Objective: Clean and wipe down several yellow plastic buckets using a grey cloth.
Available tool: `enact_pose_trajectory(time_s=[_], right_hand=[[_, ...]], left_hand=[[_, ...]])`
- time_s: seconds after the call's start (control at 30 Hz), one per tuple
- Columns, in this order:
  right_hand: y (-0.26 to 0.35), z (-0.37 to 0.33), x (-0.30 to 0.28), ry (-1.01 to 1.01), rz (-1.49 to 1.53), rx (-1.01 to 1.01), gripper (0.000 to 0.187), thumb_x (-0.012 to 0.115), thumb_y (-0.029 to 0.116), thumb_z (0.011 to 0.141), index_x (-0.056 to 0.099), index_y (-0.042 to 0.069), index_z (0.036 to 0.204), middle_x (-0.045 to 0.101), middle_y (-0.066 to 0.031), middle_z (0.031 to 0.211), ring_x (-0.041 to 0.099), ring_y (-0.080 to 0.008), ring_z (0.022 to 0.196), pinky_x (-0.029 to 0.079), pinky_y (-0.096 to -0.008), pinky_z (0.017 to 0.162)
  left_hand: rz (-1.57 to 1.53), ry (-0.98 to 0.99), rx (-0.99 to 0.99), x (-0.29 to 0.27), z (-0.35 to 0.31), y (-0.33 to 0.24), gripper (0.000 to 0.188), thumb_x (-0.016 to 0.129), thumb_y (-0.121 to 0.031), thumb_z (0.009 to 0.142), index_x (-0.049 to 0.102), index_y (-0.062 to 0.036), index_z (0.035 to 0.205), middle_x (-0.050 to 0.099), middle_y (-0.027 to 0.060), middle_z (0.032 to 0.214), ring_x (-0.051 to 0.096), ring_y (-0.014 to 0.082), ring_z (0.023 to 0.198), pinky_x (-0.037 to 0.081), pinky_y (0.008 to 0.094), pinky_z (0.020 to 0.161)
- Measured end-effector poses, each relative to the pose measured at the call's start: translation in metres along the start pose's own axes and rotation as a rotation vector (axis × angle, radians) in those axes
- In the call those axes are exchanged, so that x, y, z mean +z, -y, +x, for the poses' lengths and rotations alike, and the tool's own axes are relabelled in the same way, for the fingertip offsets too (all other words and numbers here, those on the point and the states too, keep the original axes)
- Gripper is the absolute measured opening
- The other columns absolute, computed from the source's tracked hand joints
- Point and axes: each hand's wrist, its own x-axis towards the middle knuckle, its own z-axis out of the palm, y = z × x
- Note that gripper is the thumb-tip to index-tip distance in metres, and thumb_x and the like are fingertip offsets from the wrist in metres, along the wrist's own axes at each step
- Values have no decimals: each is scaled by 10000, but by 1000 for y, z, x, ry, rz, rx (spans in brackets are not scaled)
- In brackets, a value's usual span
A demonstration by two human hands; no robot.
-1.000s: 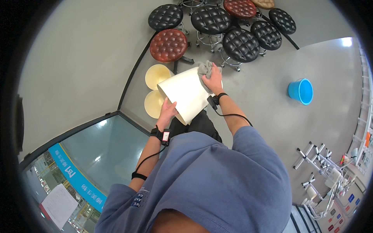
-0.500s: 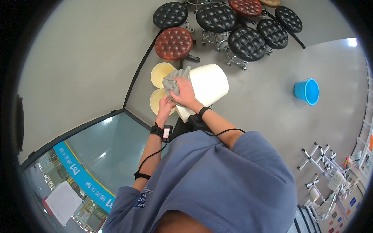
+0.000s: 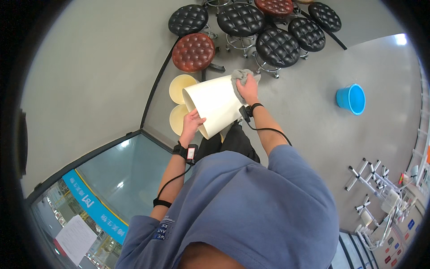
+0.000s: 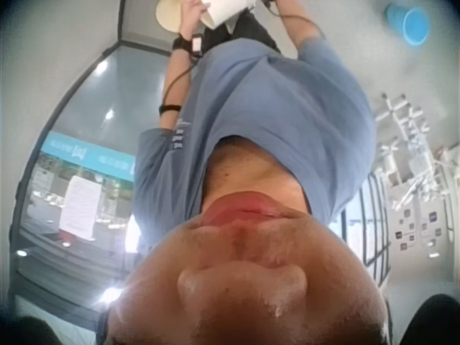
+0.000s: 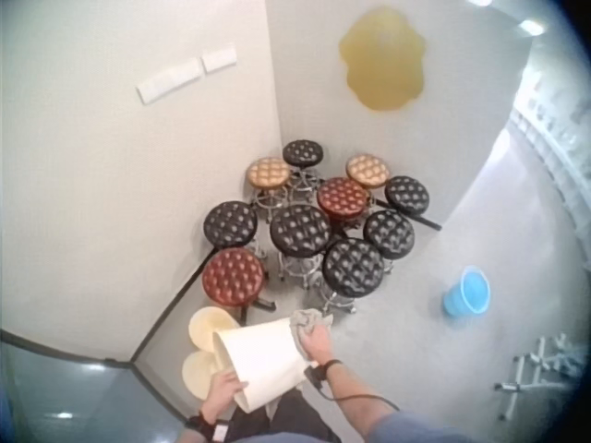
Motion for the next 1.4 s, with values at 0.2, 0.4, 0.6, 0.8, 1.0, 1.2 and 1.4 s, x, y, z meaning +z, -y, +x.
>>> enact_pose_trajectory(time_s=[0.2,0.4,0.6,0.8,1.0,1.2,1.4], right_hand=[[25,-11,38,49,-109,-66,501,613,325,733,478,-28,1061,530,-256,1014,500,-395,950,396,-449,850],[112,-58,62,280,15,-457,553,614,305,725,456,-25,1139,508,-233,1092,497,-382,995,398,-417,866],[95,-64,48,309,22,-556,551,623,268,725,451,-4,1172,512,-212,1149,494,-368,1042,380,-411,913],[63,-56,40,196,21,-446,532,632,263,714,470,11,1153,532,-215,1105,497,-375,1035,386,-405,912],[-14,-7,2,33,-131,-82,420,605,339,755,476,11,984,573,-228,913,543,-386,889,440,-444,769],[-16,16,9,85,-291,-7,446,572,355,752,487,-17,983,565,-231,918,546,-380,871,442,-439,781],[64,-27,43,320,14,-296,471,575,398,750,497,-17,958,554,-240,911,532,-396,867,423,-443,770]], left_hand=[[21,-33,10,8,0,-4,497,543,84,749,463,11,1234,615,80,1057,600,135,905,488,251,772],[128,-31,-39,-6,1,4,317,547,89,738,549,19,1047,621,44,897,599,121,799,494,247,706],[-704,-212,-59,-14,27,-5,443,369,-361,893,462,-44,1188,529,106,1161,497,258,1080,390,388,923],[-406,-371,-59,-20,76,-2,309,390,-188,929,429,8,1164,523,128,1126,521,255,1020,430,372,869],[-386,-333,-4,1,72,-12,305,398,-87,924,352,30,1202,491,152,1141,513,263,1024,427,384,889],[-367,-165,-59,-4,70,-23,377,385,-65,931,253,-23,1281,434,170,1223,483,282,1095,422,406,928],[-340,-169,-46,-7,54,-15,435,332,-64,945,176,-98,1351,374,148,1308,457,279,1148,419,416,945]])
